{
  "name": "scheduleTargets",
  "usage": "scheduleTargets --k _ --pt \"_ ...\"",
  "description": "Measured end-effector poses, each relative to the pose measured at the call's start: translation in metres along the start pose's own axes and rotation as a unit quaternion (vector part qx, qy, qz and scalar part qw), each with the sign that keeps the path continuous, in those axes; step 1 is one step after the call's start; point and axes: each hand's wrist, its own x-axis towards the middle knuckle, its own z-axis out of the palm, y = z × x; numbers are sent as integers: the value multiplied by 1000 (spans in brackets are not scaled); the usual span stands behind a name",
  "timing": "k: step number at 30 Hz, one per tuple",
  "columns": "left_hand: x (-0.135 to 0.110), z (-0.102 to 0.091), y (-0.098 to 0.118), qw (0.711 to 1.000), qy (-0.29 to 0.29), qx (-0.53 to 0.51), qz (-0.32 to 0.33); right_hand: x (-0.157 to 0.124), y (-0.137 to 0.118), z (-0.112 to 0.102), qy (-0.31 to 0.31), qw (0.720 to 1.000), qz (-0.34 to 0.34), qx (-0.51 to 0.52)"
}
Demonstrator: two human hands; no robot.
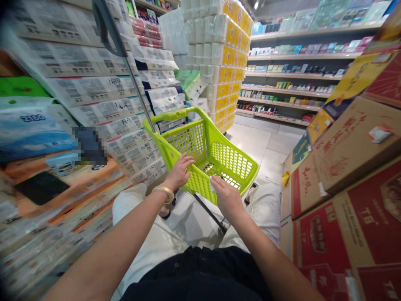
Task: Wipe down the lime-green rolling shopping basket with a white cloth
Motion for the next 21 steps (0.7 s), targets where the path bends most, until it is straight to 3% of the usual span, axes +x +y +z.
scheduleTargets --k 6,15,21 --pt "-6 -8 -3 1000 3 0 -3 -27 -12 -7 -4 1000 -7 -10" --pt "-16 -18 -1 999 9 21 -26 14 -45 14 -3 999 -51 -17" --pt "-16 -19 -12 999 14 20 -43 -22 -42 9 8 997 -71 6"
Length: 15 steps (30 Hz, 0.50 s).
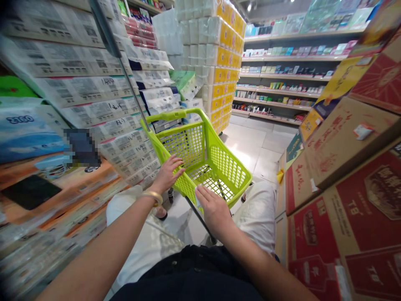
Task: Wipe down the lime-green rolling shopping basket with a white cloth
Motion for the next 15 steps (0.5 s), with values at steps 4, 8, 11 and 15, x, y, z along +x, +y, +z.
scheduleTargets --k 4,8,11,15 --pt "-2 2 -2 1000 6 -2 -4 -8 -3 0 5 1000 3 3" --pt "-3 3 -2 1000 11 -1 -7 20 -5 10 -16 1000 15 20" --pt "-4 4 -2 1000 12 0 -9 38 -4 16 -27 999 14 27" --pt "-4 3 -2 1000 13 -1 -14 26 -4 12 -8 1000 4 24"
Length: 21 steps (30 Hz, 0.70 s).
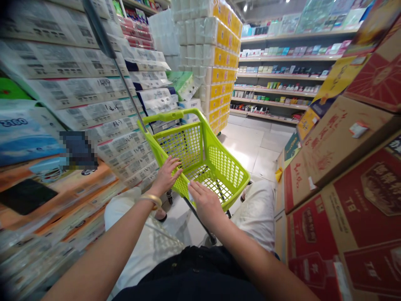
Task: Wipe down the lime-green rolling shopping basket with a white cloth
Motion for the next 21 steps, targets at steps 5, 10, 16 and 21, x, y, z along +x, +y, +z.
scheduleTargets --k 5,10,16,21 --pt "-2 1 3 1000 8 -2 -4 -45 0 -16 30 1000 0 4" --pt "-3 4 6 1000 23 -7 -7 -39 -1 -14 24 1000 12 2" --pt "-3 3 5 1000 17 -7 -8 4 -2 3 17 1000 13 -5" --pt "-4 0 7 1000 6 -8 -11 -20 -3 -5 36 999 8 6"
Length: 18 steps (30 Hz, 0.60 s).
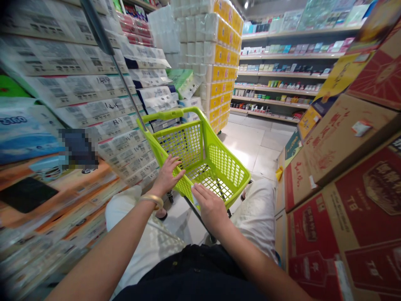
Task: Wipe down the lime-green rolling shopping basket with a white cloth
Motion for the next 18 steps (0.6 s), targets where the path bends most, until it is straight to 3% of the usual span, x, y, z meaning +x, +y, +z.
scheduleTargets --k 5,13,18 --pt "-2 1 4 1000 8 -7 1 -20 -1 -14 8 1000 -2 -11" --pt "-1 -1 3 1000 -6 4 -13 23 -1 7 -14 1000 -7 -15" --pt "-3 -2 3 1000 -6 4 -12 -8 0 -4 15 1000 -2 11"
